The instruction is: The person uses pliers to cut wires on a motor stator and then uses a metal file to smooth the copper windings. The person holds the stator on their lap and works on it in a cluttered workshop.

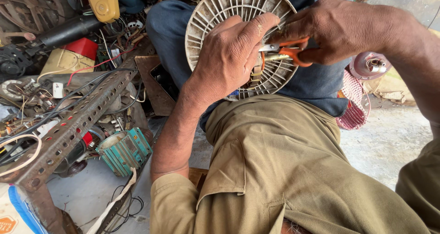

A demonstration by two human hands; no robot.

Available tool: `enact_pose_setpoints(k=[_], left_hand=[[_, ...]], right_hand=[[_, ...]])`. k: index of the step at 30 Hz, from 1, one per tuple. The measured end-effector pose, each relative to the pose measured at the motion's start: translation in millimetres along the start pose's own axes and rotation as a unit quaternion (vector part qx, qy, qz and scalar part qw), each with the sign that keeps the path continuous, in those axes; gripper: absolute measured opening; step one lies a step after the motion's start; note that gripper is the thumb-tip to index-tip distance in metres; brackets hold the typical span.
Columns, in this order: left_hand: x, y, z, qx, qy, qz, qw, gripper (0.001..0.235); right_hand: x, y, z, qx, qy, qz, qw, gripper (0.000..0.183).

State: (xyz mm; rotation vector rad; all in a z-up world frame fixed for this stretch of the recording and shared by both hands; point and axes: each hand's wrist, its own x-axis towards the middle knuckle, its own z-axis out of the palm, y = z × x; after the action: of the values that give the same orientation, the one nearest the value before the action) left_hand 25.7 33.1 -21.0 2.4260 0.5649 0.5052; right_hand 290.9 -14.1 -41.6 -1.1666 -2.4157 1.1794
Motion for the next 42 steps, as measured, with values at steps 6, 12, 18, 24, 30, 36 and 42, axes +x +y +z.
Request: enact_pose_setpoints(k=[6, 12, 18, 24, 30, 36, 42], left_hand=[[7.6, 10.3, 5.1, -0.012, 0.001, 0.021, 1.0, 0.044], [-30.3, 20.9, -38.6, 0.045, 0.051, -0.024, 0.997, 0.099], [-52.7, 13.5, 28.3, -0.037, -0.029, -0.191, 0.98, 0.128], [-77.5, 2.2, 36.5, 0.021, 0.035, -0.057, 0.998, 0.125], [-82.9, -16.2, 54.4, 0.062, 0.027, -0.054, 0.996, 0.13], [-78.8, -1.7, 42.2, 0.102, 0.134, 0.003, 0.986, 0.138], [-54.0, 27.1, 29.7, 0.124, 0.127, 0.071, 0.982, 0.069]], right_hand=[[6.5, -7.5, -5.5, -0.046, -0.047, 0.075, 0.995, 0.055], [-20.4, 3.9, -9.4, -0.046, 0.136, 0.01, 0.99, 0.057], [-28.1, -3.5, 53.1, 0.465, 0.21, 0.022, 0.86, 0.047], [-30.4, -40.9, 108.6, 0.615, 0.212, -0.013, 0.759, 0.061], [-29.3, -56.0, 126.5, 0.615, 0.243, 0.028, 0.749, 0.066], [-44.5, -26.6, 94.2, 0.121, 0.308, -0.007, 0.944, 0.059], [-60.5, -30.1, 62.6, -0.218, 0.238, 0.023, 0.946, 0.045]])
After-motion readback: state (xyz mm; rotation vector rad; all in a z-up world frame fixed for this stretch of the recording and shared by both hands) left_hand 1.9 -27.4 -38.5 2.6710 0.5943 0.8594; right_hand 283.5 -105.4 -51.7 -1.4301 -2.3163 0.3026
